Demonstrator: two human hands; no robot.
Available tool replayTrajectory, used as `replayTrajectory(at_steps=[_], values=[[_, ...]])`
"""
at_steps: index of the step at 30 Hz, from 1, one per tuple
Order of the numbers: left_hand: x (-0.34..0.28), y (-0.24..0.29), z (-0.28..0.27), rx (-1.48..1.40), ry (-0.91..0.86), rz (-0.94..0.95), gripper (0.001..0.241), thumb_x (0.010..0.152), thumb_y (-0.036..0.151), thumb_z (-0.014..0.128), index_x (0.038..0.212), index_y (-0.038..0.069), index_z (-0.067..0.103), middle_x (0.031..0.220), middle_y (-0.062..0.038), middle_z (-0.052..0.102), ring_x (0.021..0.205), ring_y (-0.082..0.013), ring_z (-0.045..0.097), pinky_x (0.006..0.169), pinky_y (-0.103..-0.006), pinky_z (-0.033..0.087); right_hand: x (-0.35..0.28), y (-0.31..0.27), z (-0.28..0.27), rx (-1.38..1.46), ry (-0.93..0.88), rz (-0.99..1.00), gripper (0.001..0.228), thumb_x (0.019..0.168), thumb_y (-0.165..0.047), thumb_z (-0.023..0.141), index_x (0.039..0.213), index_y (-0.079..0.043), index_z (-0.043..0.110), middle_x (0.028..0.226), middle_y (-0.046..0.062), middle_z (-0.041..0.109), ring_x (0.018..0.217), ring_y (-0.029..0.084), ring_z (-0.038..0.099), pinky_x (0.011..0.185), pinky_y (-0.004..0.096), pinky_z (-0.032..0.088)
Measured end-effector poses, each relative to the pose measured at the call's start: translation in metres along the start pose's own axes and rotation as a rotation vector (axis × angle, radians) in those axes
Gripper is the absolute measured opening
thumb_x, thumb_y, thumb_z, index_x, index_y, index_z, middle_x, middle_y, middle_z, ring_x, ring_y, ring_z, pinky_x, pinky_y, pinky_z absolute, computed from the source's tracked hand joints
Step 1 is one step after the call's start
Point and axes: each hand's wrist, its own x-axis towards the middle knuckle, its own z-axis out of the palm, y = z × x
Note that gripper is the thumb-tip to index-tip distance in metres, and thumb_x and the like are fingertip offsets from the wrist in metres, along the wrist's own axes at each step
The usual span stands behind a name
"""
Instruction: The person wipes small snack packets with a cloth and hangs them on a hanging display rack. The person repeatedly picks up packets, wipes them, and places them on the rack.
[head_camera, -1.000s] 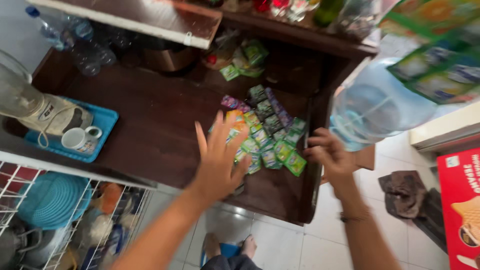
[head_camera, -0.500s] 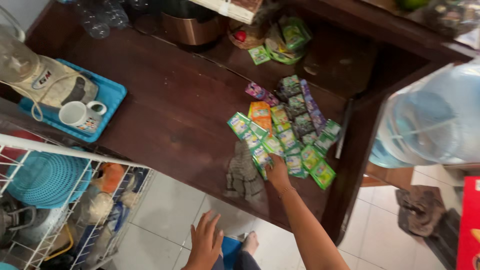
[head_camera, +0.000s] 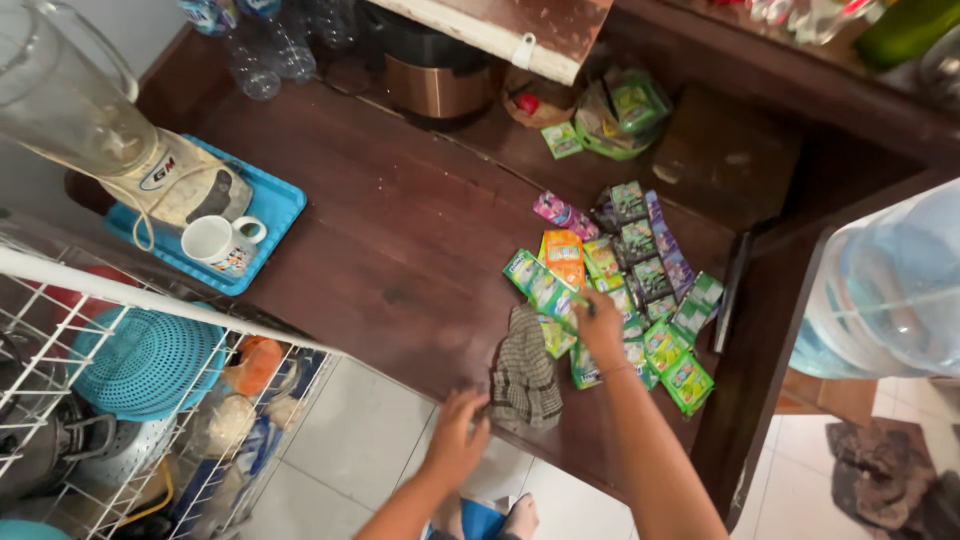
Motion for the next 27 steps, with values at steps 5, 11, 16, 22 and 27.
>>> replayTrajectory(at_steps=[5,11,16,22,27], values=[[0.093,0.02,-0.008,-0.308,0.005,-0.159,0.043,0.1,0.039,0.056,0.129,0.01,0.068,0.133,-0.012,0.071,0.129,-0.0291,0.065,0.112,-0.0433,0.048,0.043,-0.058,-0.059,0.432,-0.129,0.208,0.021,0.093,-0.015,0.075,0.109,-0.002,0.069,0.095,0.005,0.072,0.085,0.016,0.063,0.077,0.031,0.053],[0.174,0.096,-0.048,-1.272,-0.448,-0.605,0.094,0.091,0.081,0.025,0.144,0.008,0.053,0.138,-0.012,0.065,0.13,-0.0302,0.057,0.105,-0.0448,0.043,0.024,-0.135,-0.082,0.878,-0.302,0.407,0.016,0.098,-0.011,0.066,0.112,-0.004,0.066,0.091,0.001,0.069,0.079,0.007,0.061,0.072,0.025,0.051],[0.208,0.105,-0.056,-1.095,-0.341,-0.62,0.07,0.093,0.058,0.05,0.149,0.017,0.044,0.14,-0.011,0.058,0.133,-0.0316,0.053,0.11,-0.0489,0.041,0.002,-0.17,-0.085,0.836,-0.3,0.341,0.016,0.101,-0.014,0.062,0.113,-0.004,0.064,0.092,0.0,0.07,0.081,0.005,0.06,0.072,0.024,0.05],[0.208,0.056,-0.049,-0.461,0.107,-0.608,0.072,0.097,0.056,0.056,0.151,0.01,0.039,0.154,-0.009,0.043,0.142,-0.0257,0.04,0.115,-0.0433,0.035,-0.008,-0.187,-0.056,0.55,-0.018,0.423,0.022,0.096,-0.016,0.066,0.116,-0.007,0.07,0.095,0.005,0.072,0.079,0.013,0.063,0.069,0.03,0.052],[0.18,0.027,-0.054,-1.143,-0.19,-0.859,0.064,0.099,0.063,0.052,0.131,0.008,0.062,0.123,-0.013,0.068,0.115,-0.0267,0.062,0.1,-0.0432,0.048,-0.035,-0.174,-0.018,0.444,-0.114,0.133,0.028,0.094,-0.018,0.07,0.117,-0.004,0.072,0.108,0.01,0.075,0.098,0.018,0.068,0.086,0.034,0.055]])
